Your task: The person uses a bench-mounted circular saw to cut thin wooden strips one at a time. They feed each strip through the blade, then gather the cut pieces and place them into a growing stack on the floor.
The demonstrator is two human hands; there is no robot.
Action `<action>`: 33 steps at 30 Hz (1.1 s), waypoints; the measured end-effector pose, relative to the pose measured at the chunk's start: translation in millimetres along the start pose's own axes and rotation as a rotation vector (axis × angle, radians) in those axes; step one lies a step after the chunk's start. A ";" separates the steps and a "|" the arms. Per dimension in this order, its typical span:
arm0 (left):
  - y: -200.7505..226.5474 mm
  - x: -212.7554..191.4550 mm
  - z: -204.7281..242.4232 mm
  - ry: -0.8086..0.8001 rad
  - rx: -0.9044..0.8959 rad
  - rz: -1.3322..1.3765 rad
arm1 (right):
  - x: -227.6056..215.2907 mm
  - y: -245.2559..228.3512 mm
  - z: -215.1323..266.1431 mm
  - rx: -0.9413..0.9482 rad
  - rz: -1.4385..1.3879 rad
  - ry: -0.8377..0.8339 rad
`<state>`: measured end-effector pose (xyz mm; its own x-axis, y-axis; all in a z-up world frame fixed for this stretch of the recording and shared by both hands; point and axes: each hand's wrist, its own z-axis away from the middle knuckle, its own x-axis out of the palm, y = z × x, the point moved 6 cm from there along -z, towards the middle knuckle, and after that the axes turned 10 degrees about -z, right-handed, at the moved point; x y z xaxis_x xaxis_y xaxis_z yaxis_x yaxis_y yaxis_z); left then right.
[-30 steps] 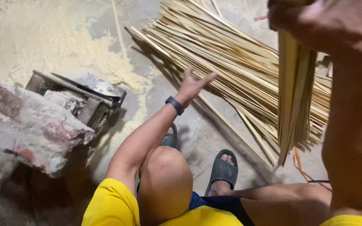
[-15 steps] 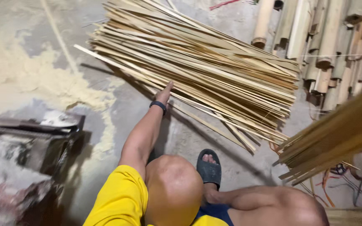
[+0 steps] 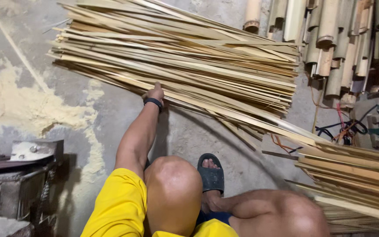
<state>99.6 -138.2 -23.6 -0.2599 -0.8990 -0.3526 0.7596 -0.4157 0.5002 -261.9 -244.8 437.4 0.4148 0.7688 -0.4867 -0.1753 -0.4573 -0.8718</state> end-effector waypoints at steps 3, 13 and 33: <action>3.0 5.5 1.2 -0.001 -0.061 0.131 | -0.5 3.6 5.2 0.005 -0.014 0.010; 22.3 33.7 0.9 -0.725 0.177 0.118 | 2.9 1.6 -10.9 -0.050 -0.034 -0.001; 102.9 -231.0 384.2 -0.193 1.743 -0.197 | 137.9 -154.7 -151.5 -0.952 -0.411 -0.256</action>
<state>8.7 -26.2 413.2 -0.4187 -0.7703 -0.4810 -0.7170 -0.0446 0.6957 -42.3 -135.7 513.5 0.0647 0.9637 -0.2590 0.7510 -0.2179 -0.6233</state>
